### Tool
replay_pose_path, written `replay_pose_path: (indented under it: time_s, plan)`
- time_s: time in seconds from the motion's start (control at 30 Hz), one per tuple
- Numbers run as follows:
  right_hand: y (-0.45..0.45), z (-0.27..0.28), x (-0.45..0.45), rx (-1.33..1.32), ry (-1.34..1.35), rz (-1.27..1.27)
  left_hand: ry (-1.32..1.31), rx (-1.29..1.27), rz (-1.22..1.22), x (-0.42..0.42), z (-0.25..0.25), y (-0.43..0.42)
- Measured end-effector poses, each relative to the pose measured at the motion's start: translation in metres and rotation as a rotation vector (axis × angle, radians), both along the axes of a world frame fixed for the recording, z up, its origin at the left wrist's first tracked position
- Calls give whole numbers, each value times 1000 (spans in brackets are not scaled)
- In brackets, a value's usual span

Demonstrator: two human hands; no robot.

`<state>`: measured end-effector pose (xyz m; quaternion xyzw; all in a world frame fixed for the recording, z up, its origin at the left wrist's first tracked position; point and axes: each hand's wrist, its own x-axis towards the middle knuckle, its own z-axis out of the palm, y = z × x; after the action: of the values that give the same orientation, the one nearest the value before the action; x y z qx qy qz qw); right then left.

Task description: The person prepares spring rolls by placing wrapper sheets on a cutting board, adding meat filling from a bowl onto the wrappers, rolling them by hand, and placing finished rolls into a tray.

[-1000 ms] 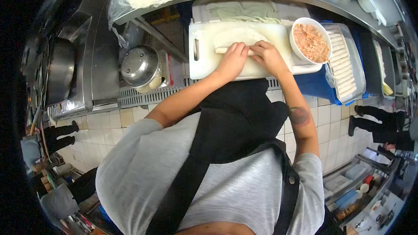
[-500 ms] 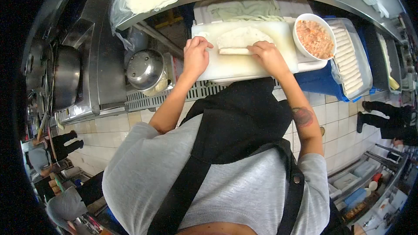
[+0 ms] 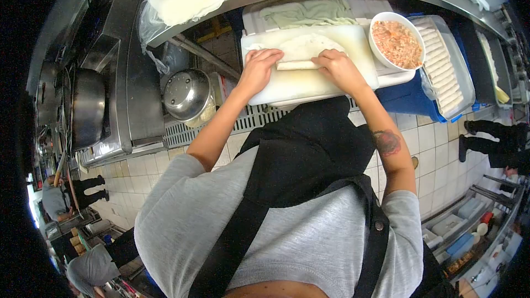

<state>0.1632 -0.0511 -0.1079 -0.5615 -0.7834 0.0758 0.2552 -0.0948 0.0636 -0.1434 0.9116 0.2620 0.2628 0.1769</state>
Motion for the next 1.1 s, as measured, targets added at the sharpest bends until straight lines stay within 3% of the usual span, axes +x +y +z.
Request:
replay_pose_path:
  time_s: [0.07,0.17,0.3,0.63,0.83,0.93,1.03,1.1]
  plan:
    - [0,-1,1,-9,-6,-2,-135,-110,-88,7,-10,4]
    - [0,-3,0,-3,-3,-7,-391,-176,-25,14,8,-6]
    - [-1,-4,0,21,8,-20,-91,81,234,-13,15,-10]
    - [0,-1,0,0,9,-5,63,46,139,-4,6,-12]
    - [0,-2,0,-22,9,-14,15,-2,-61,6,1,10]
    - [2,-4,1,-22,2,-7,-280,-266,-120,17,11,9]
    - [-1,-5,2,-17,5,-11,-503,-233,-26,20,35,6]
    - [0,-4,3,-29,15,-7,-344,-99,-42,12,34,-2]
